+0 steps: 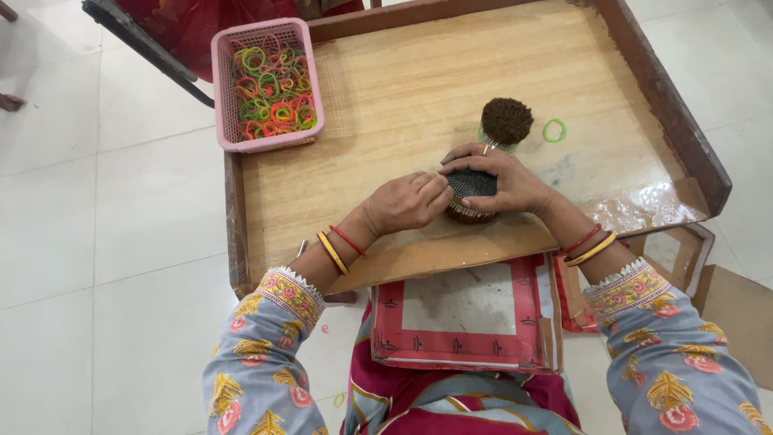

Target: The person is securing rubber bands around round brush-like objects placed in liners during a manual assembly process.

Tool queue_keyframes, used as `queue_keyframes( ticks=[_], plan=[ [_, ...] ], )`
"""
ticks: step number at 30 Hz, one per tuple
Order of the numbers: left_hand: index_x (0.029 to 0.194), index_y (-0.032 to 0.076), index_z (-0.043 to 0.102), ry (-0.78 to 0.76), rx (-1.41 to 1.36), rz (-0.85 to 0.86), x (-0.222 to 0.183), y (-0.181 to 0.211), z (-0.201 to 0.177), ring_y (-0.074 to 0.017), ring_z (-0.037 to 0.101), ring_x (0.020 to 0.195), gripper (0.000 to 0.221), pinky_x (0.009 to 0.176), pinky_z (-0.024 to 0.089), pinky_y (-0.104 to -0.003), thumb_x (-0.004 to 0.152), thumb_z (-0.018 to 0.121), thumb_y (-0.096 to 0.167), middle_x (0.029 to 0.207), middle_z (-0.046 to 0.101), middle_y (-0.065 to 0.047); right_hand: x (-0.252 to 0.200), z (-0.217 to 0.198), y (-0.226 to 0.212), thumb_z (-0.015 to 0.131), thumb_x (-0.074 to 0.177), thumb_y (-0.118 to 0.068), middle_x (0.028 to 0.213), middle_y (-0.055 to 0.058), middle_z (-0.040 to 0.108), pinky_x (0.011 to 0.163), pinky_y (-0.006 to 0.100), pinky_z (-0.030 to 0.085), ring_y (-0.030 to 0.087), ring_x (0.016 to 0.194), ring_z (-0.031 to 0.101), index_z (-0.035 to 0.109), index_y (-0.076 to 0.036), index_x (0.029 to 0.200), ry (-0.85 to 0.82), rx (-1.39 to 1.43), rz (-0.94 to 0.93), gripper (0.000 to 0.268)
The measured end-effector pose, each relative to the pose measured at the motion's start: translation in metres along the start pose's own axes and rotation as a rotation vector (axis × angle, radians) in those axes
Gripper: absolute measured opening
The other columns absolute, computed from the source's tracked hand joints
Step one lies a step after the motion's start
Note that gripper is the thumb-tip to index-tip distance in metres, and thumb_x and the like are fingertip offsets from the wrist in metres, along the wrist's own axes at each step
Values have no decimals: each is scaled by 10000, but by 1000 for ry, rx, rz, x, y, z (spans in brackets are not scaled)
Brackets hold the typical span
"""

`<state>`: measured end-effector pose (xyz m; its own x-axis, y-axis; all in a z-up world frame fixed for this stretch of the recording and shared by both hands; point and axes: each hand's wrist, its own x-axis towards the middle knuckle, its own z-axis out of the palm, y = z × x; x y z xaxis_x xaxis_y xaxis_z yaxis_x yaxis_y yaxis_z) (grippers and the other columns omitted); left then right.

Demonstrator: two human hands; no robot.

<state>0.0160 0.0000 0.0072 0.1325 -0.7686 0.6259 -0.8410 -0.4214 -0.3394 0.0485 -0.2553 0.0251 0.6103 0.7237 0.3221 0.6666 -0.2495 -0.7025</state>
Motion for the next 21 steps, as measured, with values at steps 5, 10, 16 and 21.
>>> queue_keyframes(
  ticks=[5, 10, 16, 21],
  plan=[
    [1078, 33, 634, -67, -122, -34, 0, -6, -2, -232, 703, 949, 210, 895, 582, -346, 897, 632, 138, 998, 653, -88, 0, -2, -3, 789, 729, -214, 1323, 118, 658, 1091, 396, 494, 276, 1251, 636, 715, -99, 1251, -5, -2, 15, 540],
    [1053, 51, 603, -101, -226, 2, 5, -6, -14, -257, 699, 996, 186, 957, 552, -365, 890, 627, 138, 1005, 627, -89, 1, -2, -2, 793, 720, -222, 1320, 120, 656, 1088, 399, 491, 279, 1249, 633, 715, -98, 1247, -19, -26, 3, 548],
    [1008, 63, 592, -244, -608, -269, 13, 34, -42, -349, 671, 944, 214, 934, 518, -439, 825, 642, 162, 894, 626, -127, 3, -2, -12, 808, 714, -265, 1320, 105, 659, 1075, 403, 498, 281, 1247, 632, 726, -132, 1239, -9, -86, 7, 548],
    [1019, 80, 667, -500, -864, -707, -15, 72, -68, -332, 656, 691, 213, 680, 528, -465, 999, 580, 274, 779, 678, -116, 3, -2, -10, 816, 711, -279, 1316, 89, 661, 1048, 405, 505, 284, 1231, 632, 726, -157, 1243, -35, -152, 23, 553]
  ],
)
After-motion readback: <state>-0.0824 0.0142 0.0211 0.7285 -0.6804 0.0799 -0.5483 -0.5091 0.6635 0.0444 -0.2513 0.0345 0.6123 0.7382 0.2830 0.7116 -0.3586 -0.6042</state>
